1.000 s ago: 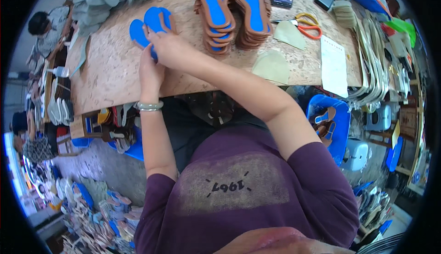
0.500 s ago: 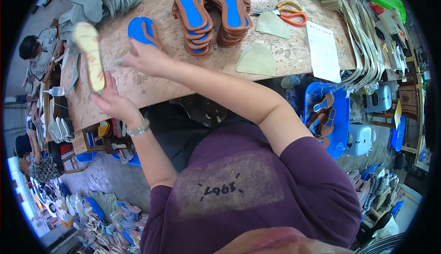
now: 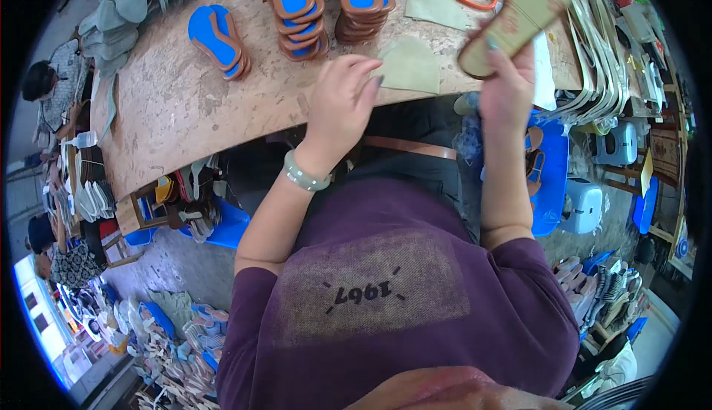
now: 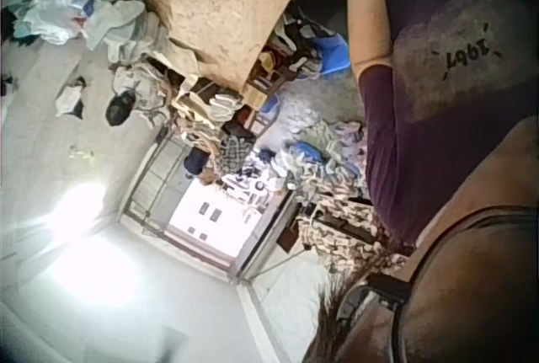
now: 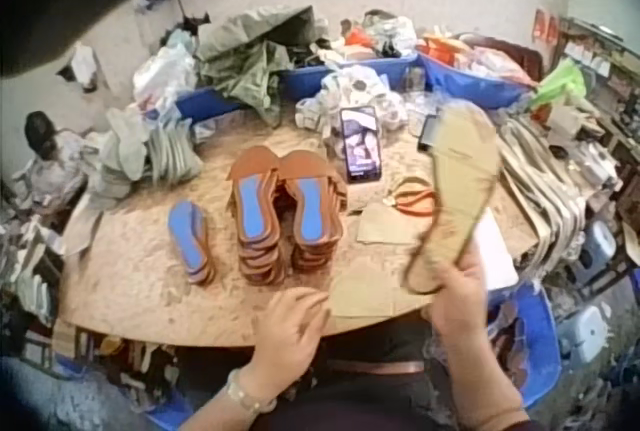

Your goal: The person assembles sandals by hand in a workshop setting. They repeatedly pick up a blue sandal sole and a beige insole, align the insole onto the sole, and press them together. The person handles the items one at a time, stacking the finished pairs on the table.

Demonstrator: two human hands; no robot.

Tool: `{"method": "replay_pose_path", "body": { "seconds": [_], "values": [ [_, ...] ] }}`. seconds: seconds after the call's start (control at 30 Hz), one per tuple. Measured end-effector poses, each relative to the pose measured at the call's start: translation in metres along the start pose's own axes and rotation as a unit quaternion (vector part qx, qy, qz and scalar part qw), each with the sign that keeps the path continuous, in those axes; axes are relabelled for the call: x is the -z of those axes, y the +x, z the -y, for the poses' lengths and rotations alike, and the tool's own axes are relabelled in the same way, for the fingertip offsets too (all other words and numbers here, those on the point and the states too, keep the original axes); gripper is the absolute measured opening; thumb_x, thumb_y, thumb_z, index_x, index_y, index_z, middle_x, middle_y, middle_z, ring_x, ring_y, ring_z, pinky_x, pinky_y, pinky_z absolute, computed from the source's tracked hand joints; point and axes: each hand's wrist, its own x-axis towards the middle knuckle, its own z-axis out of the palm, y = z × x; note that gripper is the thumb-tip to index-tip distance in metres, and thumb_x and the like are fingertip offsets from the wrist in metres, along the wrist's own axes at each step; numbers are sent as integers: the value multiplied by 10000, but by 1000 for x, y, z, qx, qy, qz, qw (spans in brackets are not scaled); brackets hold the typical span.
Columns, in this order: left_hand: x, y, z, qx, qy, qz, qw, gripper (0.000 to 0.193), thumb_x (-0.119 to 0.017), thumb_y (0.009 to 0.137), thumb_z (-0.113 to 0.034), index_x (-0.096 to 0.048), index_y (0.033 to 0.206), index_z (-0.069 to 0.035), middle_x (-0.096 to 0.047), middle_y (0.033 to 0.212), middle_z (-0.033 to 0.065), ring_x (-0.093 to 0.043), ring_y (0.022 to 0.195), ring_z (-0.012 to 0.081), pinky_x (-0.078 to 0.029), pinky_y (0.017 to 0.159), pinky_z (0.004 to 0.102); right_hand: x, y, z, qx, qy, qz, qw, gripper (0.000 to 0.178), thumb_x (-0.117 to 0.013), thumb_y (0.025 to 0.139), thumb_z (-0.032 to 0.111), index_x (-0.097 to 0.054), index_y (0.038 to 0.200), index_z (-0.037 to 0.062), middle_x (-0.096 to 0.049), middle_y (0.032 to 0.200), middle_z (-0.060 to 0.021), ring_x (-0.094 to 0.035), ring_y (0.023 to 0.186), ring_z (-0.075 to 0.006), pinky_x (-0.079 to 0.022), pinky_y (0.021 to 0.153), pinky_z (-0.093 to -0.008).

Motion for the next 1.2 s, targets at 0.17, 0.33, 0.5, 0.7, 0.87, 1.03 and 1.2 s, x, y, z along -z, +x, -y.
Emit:
{"method": "replay_pose_path", "body": {
  "seconds": [0.17,0.33,0.5,0.7,0.87,1.03,1.2],
  "values": [
    [-77,58,11,-102,63,18,993,319,-545,902,-93,-559,1199,22,-567,1190,245,-546,1109,381,-436,960,428,69,16,11,-51,-85,-37,994,513,-547,810,-54,-450,1313,-25,-620,1129,-157,-625,1024,-253,-486,934,-376],
    [-123,110,18,-12,294,18,955,476,-556,901,-170,-435,1312,39,-463,1271,323,-433,1221,454,-399,1006,469,60,20,-10,-25,-48,-30,998,568,-575,811,-34,-394,1350,-14,-617,1108,-153,-629,983,-234,-505,893,-361],
    [-129,119,14,32,231,39,972,521,-617,853,-141,-430,1312,23,-505,1136,240,-480,1131,401,-425,959,438,62,35,-30,-39,-17,-51,998,526,-599,864,10,-408,1353,-26,-600,1150,-111,-596,1021,-163,-485,892,-300],
    [-133,127,9,39,94,-26,995,535,-631,824,-82,-434,1315,1,-518,1075,204,-526,1030,366,-453,873,438,76,38,-42,-26,51,-60,997,574,-651,894,167,-394,1368,-30,-576,961,-38,-555,773,-84,-452,675,-213],
    [-124,135,9,104,-146,-7,984,405,-556,888,-66,-485,1280,8,-592,1086,171,-600,933,315,-484,829,423,72,35,-35,-8,36,-10,999,725,-696,857,291,-334,1407,-12,-404,709,15,-374,499,-47,-284,426,-187],
    [-91,121,-16,257,-712,18,654,344,-461,945,-87,-478,1263,42,-558,1246,172,-589,1119,279,-505,949,418,56,27,-16,36,84,-6,996,747,-692,843,286,-327,1416,-23,-423,737,2,-396,528,-56,-298,442,-191],
    [-50,96,-25,240,-861,32,447,461,-354,1012,-247,-379,1383,25,-460,1395,205,-427,1312,358,-308,1122,552,39,-5,15,1,-240,-22,970,832,-762,755,145,-311,1422,-63,-582,1104,-131,-574,716,-110,-480,621,-222]
  ]
}}
